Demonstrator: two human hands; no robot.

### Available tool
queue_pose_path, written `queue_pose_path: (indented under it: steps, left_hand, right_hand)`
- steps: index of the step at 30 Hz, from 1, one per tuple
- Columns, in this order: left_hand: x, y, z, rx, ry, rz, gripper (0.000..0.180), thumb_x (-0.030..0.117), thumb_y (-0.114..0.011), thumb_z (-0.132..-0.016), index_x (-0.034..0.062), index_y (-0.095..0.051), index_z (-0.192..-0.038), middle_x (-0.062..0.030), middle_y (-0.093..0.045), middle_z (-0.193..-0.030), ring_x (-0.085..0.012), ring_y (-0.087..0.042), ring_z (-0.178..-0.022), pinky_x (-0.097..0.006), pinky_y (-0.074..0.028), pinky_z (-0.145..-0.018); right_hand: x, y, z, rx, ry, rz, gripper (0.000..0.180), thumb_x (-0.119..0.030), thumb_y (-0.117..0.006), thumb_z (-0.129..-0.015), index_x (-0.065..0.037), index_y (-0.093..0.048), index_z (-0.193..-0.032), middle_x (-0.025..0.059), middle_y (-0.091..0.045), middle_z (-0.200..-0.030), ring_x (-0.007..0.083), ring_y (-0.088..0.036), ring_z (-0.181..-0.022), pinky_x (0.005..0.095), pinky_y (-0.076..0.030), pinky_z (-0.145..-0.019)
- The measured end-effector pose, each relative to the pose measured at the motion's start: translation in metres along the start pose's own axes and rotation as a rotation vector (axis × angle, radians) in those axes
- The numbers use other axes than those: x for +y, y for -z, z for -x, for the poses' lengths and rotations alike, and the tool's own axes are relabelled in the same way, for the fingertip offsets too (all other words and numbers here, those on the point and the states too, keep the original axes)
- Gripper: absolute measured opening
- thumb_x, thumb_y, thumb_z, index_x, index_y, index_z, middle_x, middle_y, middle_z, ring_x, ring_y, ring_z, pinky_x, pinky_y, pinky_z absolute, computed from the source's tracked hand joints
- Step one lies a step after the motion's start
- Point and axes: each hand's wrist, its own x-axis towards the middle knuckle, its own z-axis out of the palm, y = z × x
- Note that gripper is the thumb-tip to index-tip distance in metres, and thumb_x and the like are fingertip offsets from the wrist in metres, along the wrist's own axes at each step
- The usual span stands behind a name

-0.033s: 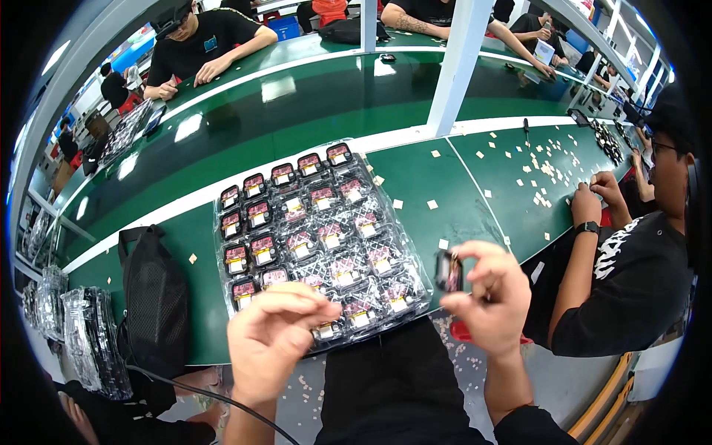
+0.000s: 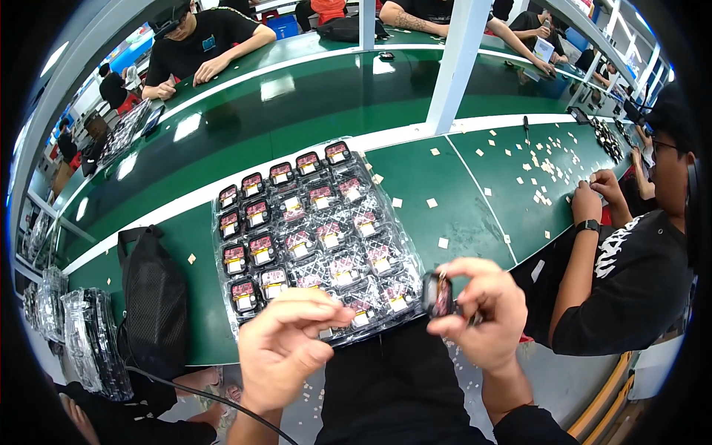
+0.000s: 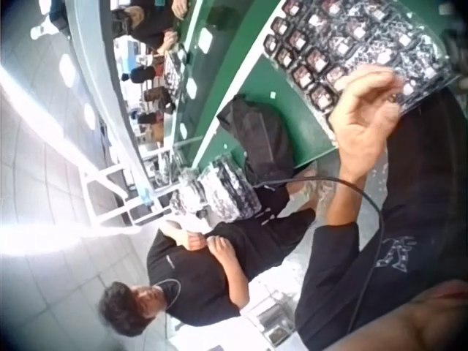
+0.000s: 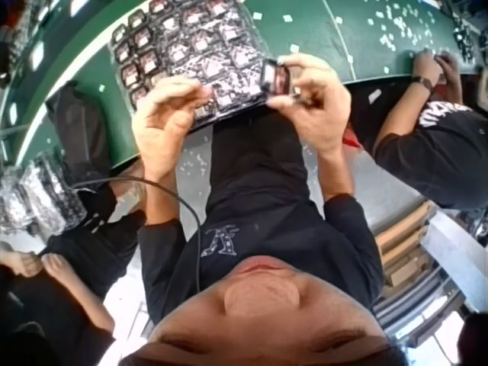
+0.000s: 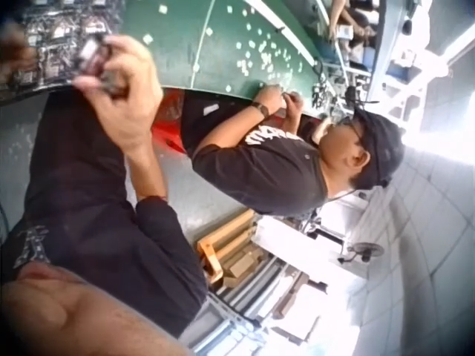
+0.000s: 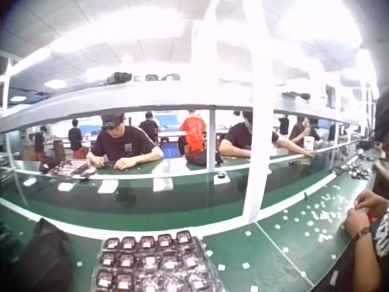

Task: Assemble small electronic components by applying adhesive pieces.

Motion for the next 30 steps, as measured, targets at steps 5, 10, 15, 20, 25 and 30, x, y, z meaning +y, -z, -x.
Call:
queue_pose_path:
  steps: [5,10,15,20,25,30]
  left_hand:
    - [-0.006,-0.038,0.01,-0.124,0.044,-0.137,0.069,0.013,-0.086,-0.082,-0.0098,-0.053,-0.138,-0.0189,-0.048,-0.136,-0.026,-0.052,-0.13,-0.037,-0.048,-0.107]
    - [-0.03,-0.041,0.021,0.037,0.04,0.005,0.067,0.017,-0.087,-0.081,-0.0086,-0.055,-0.135,-0.0184,-0.051,-0.132,-0.0262,-0.054,-0.126,-0.04,-0.046,-0.108]
    - [-0.033,-0.056,0.03,0.348,0.12,0.056,0.076,0.047,-0.092,-0.07,-0.0031,-0.059,-0.118,-0.0164,-0.059,-0.112,-0.0301,-0.067,-0.104,-0.05,-0.06,-0.094]
    - [-0.033,-0.056,0.031,0.357,0.133,0.072,0.077,0.045,-0.092,-0.072,-0.0032,-0.057,-0.119,-0.018,-0.06,-0.113,-0.0303,-0.067,-0.105,-0.048,-0.058,-0.095]
    - [-0.043,-0.041,0.039,0.224,0.019,0.147,0.067,0.026,-0.088,-0.081,-0.0054,-0.054,-0.129,-0.0206,-0.058,-0.128,-0.0334,-0.062,-0.121,-0.046,-0.049,-0.106]
    - [-0.047,-0.041,0.038,0.222,0.015,0.151,0.066,0.025,-0.088,-0.081,-0.0053,-0.054,-0.129,-0.0198,-0.058,-0.127,-0.0337,-0.063,-0.12,-0.046,-0.049,-0.106]
  right_hand:
    - [-0.022,-0.021,0.006,-0.203,0.16,0.015,0.049,-0.024,-0.093,-0.07,-0.004,-0.055,-0.092,0.024,-0.072,-0.108,0.0312,-0.076,-0.09,0.0345,-0.064,-0.069]
    - [-0.015,-0.025,0.012,-0.21,0.139,-0.025,0.053,-0.032,-0.091,-0.07,-0.003,-0.055,-0.096,0.0233,-0.069,-0.11,0.0308,-0.074,-0.091,0.0342,-0.062,-0.071]
    - [-0.014,-0.013,0.015,-0.34,0.041,0.043,0.065,-0.041,-0.088,-0.075,0.0,-0.056,-0.115,0.0191,-0.055,-0.114,0.024,-0.059,-0.086,0.0322,-0.053,-0.071]
    - [-0.015,-0.016,0.015,-0.295,0.017,0.188,0.045,-0.014,-0.087,-0.079,0.0,-0.062,-0.114,0.0162,-0.06,-0.107,0.0231,-0.061,-0.081,0.0302,-0.052,-0.063]
    - [-0.003,-0.021,0.013,-0.25,0.355,0.389,0.035,-0.004,-0.084,-0.074,-0.002,-0.073,-0.107,0.007,-0.067,-0.091,0.0162,-0.059,-0.061,0.0272,-0.046,-0.049]
    - [-0.004,-0.02,0.014,-0.207,0.461,0.528,0.033,-0.004,-0.083,-0.074,-0.002,-0.075,-0.107,0.0026,-0.068,-0.087,0.011,-0.054,-0.053,0.0261,-0.042,-0.044]
